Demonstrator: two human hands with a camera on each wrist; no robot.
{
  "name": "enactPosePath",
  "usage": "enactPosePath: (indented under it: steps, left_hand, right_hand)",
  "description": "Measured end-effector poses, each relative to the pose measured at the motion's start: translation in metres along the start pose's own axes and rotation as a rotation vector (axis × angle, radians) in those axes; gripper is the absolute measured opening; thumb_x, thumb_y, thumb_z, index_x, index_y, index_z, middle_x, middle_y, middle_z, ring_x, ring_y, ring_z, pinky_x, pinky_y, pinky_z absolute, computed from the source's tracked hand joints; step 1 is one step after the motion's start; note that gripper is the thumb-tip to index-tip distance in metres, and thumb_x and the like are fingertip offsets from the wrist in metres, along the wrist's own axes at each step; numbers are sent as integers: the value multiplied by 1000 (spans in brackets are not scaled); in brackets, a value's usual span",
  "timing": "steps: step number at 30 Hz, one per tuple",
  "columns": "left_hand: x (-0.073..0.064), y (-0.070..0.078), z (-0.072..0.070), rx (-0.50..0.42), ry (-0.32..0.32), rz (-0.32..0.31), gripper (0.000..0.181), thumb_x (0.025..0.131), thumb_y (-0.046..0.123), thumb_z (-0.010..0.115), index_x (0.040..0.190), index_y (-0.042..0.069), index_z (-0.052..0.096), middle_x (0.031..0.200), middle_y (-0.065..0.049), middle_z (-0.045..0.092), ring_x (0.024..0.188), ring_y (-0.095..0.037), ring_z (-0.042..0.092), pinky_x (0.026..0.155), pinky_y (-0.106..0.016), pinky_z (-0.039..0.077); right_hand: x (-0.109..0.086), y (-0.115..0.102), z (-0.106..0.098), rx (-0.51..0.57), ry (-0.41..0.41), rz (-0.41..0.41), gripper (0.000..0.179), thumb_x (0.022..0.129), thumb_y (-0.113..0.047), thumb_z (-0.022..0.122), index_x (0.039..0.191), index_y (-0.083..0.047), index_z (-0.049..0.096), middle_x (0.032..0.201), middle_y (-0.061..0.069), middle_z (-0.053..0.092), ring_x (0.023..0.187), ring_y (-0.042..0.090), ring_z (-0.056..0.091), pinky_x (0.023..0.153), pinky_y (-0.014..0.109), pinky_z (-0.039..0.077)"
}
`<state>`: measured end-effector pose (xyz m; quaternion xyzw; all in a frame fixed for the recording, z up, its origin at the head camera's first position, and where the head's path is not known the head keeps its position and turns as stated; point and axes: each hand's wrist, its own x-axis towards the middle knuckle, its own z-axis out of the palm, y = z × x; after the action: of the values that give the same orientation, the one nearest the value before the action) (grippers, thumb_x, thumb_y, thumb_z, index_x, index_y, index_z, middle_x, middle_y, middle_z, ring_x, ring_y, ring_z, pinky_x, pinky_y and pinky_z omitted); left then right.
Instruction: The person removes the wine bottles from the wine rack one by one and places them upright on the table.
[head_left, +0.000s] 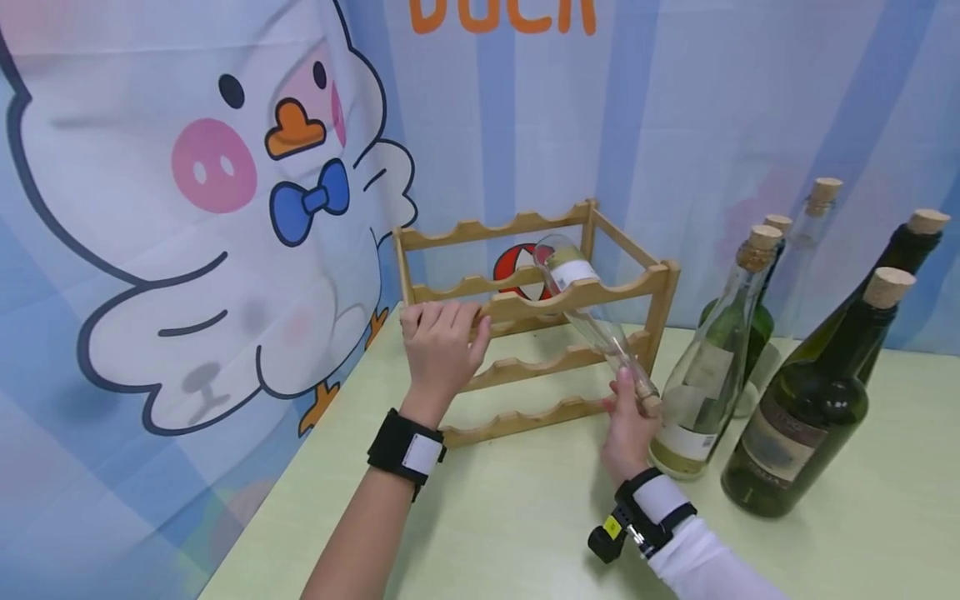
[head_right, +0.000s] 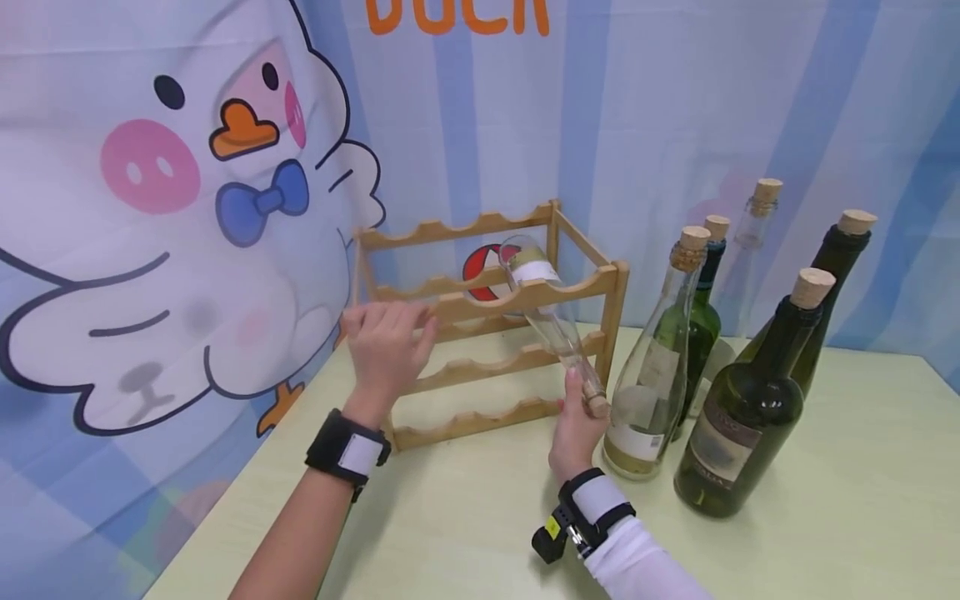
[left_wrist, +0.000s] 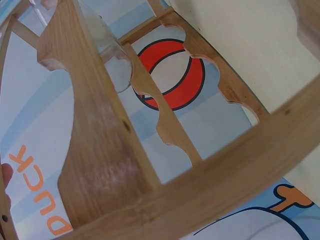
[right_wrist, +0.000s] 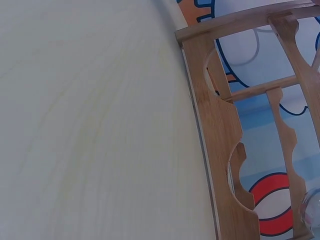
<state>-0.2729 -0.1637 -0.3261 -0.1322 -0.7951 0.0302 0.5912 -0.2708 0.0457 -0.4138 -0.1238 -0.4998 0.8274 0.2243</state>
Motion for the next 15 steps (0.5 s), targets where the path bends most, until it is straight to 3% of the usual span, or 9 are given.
enactPosePath:
  steps: [9,15]
  left_hand:
    - [-1,0,2,-24,18,-6,20,87,29,53,90,13,64,80,-1,64,78,-18,51,74,-41,31]
    - [-1,0,2,-16,15,-3,20,87,30,53,90,13,64,80,-1,63,78,-18,50,74,-41,31]
  right_hand:
    - [-5,-14,-9,261,4,-135,23,82,-15,64,101,-2,61,90,3,61,87,17,57,61,21,51]
    - [-9,-19,-20,243,-42,-197,23,83,-13,63,103,-2,60,97,6,56,90,18,54,63,23,52]
